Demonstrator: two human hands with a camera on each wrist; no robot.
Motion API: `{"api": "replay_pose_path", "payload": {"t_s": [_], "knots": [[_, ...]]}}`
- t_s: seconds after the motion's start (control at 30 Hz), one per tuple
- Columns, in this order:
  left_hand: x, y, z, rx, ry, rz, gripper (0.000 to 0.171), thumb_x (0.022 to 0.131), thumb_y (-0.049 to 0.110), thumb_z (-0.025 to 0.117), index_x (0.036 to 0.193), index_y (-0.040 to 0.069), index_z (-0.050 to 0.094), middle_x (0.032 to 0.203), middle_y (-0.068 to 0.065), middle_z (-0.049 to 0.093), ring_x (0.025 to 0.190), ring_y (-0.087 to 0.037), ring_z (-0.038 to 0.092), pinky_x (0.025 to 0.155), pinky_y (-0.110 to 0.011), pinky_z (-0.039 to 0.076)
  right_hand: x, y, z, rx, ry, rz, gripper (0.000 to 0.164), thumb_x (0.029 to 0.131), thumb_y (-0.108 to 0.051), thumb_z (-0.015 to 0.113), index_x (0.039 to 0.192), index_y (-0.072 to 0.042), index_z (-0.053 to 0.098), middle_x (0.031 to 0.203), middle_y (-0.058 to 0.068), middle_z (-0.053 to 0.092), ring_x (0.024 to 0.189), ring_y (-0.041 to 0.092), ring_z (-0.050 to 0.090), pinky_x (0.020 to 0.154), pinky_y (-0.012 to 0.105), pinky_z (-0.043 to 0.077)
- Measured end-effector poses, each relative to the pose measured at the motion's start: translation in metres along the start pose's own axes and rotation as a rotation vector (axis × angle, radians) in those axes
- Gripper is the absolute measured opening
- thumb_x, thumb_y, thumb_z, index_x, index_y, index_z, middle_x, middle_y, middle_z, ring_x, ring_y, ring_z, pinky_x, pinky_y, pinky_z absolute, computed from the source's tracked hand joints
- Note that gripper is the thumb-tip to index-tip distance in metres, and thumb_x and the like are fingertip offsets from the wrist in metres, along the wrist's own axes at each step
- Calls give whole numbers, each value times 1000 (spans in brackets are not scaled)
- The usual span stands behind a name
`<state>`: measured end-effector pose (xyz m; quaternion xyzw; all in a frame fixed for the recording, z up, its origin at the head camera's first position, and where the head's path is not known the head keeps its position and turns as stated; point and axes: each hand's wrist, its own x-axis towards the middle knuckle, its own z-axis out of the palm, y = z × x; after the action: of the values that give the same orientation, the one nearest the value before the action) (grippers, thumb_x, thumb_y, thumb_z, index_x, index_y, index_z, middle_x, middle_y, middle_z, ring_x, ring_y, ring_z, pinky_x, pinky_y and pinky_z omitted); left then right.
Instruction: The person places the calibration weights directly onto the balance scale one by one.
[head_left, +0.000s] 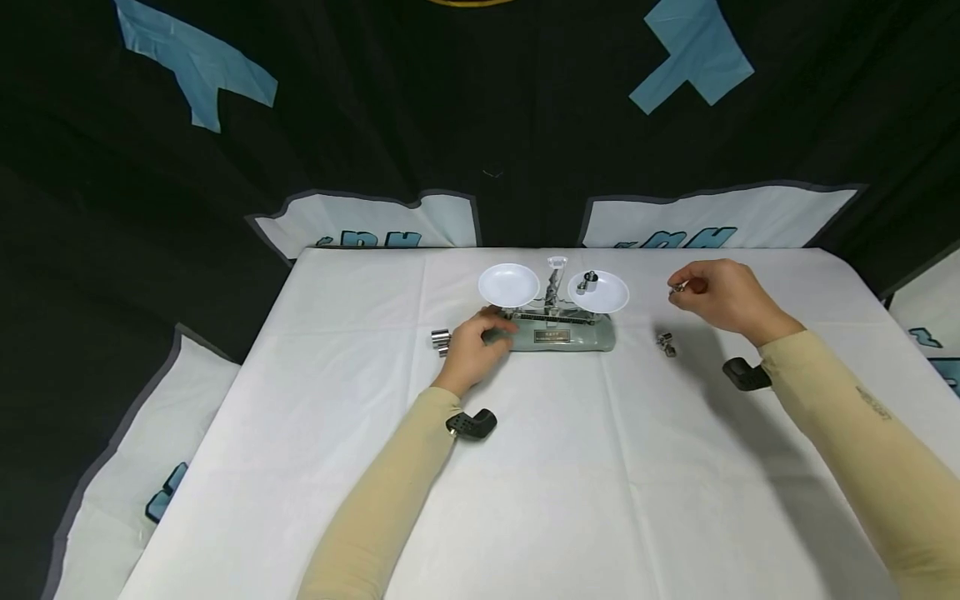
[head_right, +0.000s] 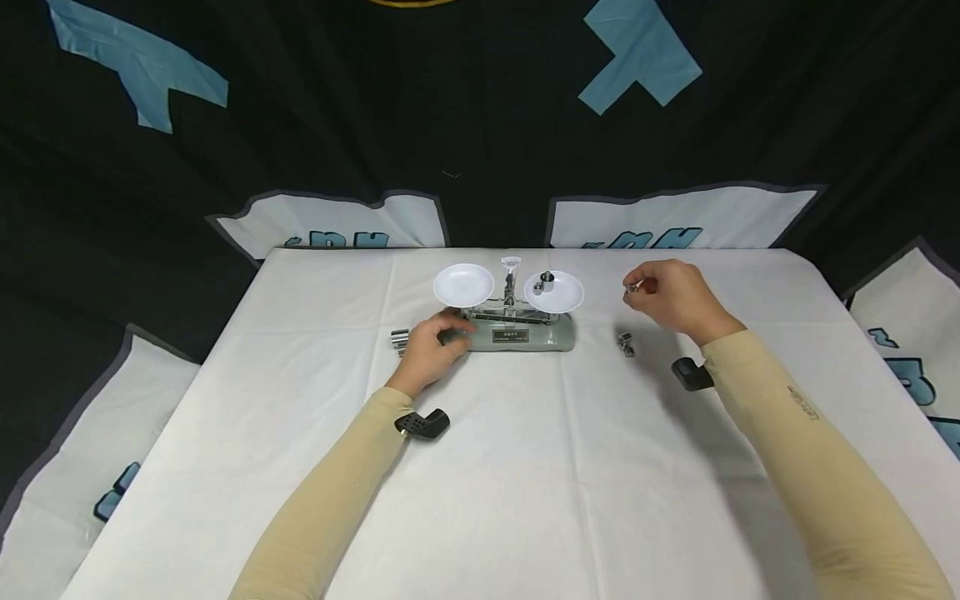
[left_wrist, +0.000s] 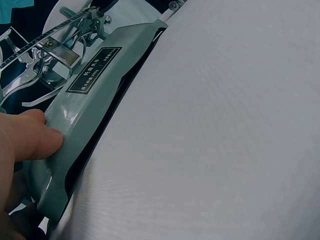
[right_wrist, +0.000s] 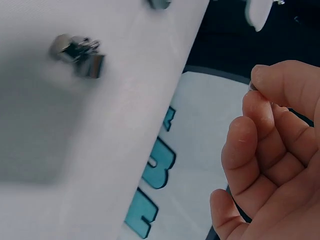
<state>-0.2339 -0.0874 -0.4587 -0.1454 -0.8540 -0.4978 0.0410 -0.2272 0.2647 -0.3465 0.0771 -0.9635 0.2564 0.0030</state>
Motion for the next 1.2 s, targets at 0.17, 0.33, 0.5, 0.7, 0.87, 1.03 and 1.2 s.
{"api": "replay_pose_path", "payload": {"t_s": [0.17, 0.33, 0.5, 0.7, 0.87, 1.03, 1.2], "knots": [[1, -1, 0, 1, -2, -3, 19, 80, 4, 68, 98, 8, 74, 132, -11, 63, 139, -23, 44, 117, -35, 34, 6, -12, -2, -2, 13, -21, 23, 87, -14, 66, 107, -3, 69, 89, 14, 68, 81, 24, 57, 62, 28, 48], [1, -1, 0, 4, 8, 8, 19, 80, 4, 69, 97, 9, 74, 132, -11, 63, 138, -24, 46, 117, -36, 35, 13, -25, 1, 10, 8, -32, 23, 86, -12, 67, 107, -2, 69, 90, 15, 68, 82, 25, 57, 60, 28, 47], [1, -1, 0, 3, 14, 8, 20, 79, 3, 69, 97, 8, 74, 132, -12, 63, 138, -24, 46, 117, -36, 35, 22, -40, 7, 19, -7, -51, 23, 86, -11, 67, 107, -2, 70, 90, 15, 67, 84, 25, 56, 62, 28, 46], [1, 0, 0, 2, 10, 4, 21, 79, 4, 69, 98, 8, 75, 134, -13, 62, 138, -24, 46, 117, -35, 34, 30, -54, 14, 18, -15, -48, 24, 85, -10, 66, 107, -2, 69, 90, 16, 65, 85, 27, 54, 63, 30, 45], [1, 0, 1, -6, 12, 2, 20, 79, 3, 69, 98, 8, 75, 134, -12, 62, 138, -23, 46, 117, -35, 35, 37, -61, 21, 18, -29, -51, 24, 84, -9, 64, 107, -2, 70, 90, 16, 65, 84, 26, 54, 63, 29, 45], [1, 1, 1, -14, 11, 4, 20, 80, 3, 68, 98, 7, 74, 132, -13, 63, 138, -24, 46, 117, -35, 35, 41, -65, 28, 32, -53, -65, 25, 83, -7, 64, 106, 0, 70, 86, 14, 66, 81, 25, 55, 61, 29, 44], [1, 1, 0, -16, 11, 9, 20, 79, 3, 68, 98, 7, 74, 132, -13, 63, 138, -25, 46, 117, -36, 35, 43, -68, 32, 23, -64, -76, 25, 84, -6, 65, 107, 1, 70, 86, 14, 66, 79, 25, 56, 61, 29, 44]]}}
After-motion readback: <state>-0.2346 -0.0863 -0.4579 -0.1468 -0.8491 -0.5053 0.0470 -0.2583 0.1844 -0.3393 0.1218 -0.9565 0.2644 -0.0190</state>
